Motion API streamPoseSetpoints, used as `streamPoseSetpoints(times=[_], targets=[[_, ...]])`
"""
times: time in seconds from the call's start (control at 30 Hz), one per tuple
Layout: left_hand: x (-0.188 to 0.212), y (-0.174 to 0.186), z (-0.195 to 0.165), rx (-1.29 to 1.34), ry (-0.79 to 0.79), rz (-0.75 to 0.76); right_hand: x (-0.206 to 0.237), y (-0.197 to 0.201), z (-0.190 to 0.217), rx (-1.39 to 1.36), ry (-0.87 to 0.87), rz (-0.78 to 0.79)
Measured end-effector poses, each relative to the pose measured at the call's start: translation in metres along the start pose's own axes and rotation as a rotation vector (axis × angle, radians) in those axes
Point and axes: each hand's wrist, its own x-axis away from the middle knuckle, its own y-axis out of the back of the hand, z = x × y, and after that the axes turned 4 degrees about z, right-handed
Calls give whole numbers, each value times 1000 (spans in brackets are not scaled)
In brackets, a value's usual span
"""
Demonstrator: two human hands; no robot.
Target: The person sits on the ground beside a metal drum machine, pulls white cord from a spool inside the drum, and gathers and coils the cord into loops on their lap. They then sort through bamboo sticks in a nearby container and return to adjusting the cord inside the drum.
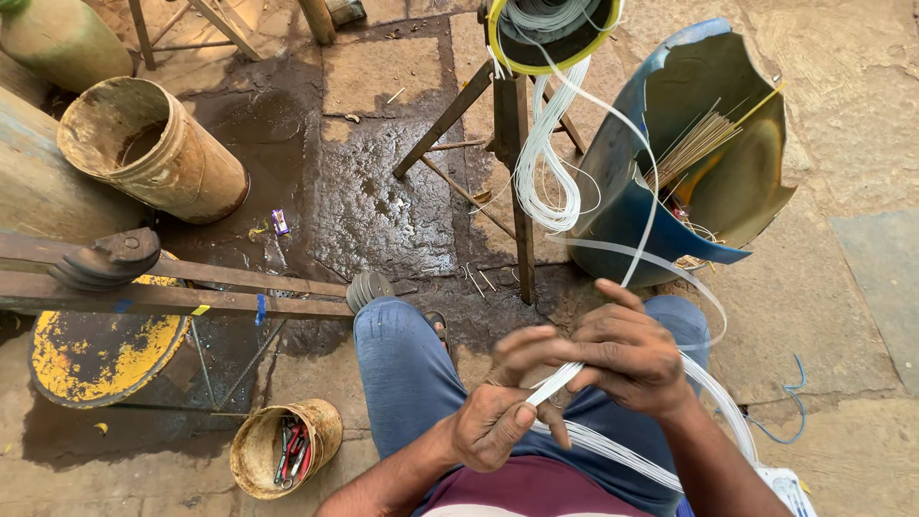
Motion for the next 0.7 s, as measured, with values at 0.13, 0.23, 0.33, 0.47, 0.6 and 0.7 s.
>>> streamPoseSetpoints(times=[0.13,0.23,0.33,0.47,0.6,0.7], targets=[[-3,6,8,41,-26,25,22,-22,3,69,-68,-246],[-3,7,17,158,10,-75,29,-43,12,100,-72,-281],[-2,-2,26,178,3,-129,32,-66,21,162,-166,-129],[-3,-16,29,255,42,-164,49,-85,15,388,-268,8],[13,1,10,340,-19,-274,79,-76,-12,436,-293,140],[34,31,-9,497,40,-415,102,-43,-28,555,-374,206]])
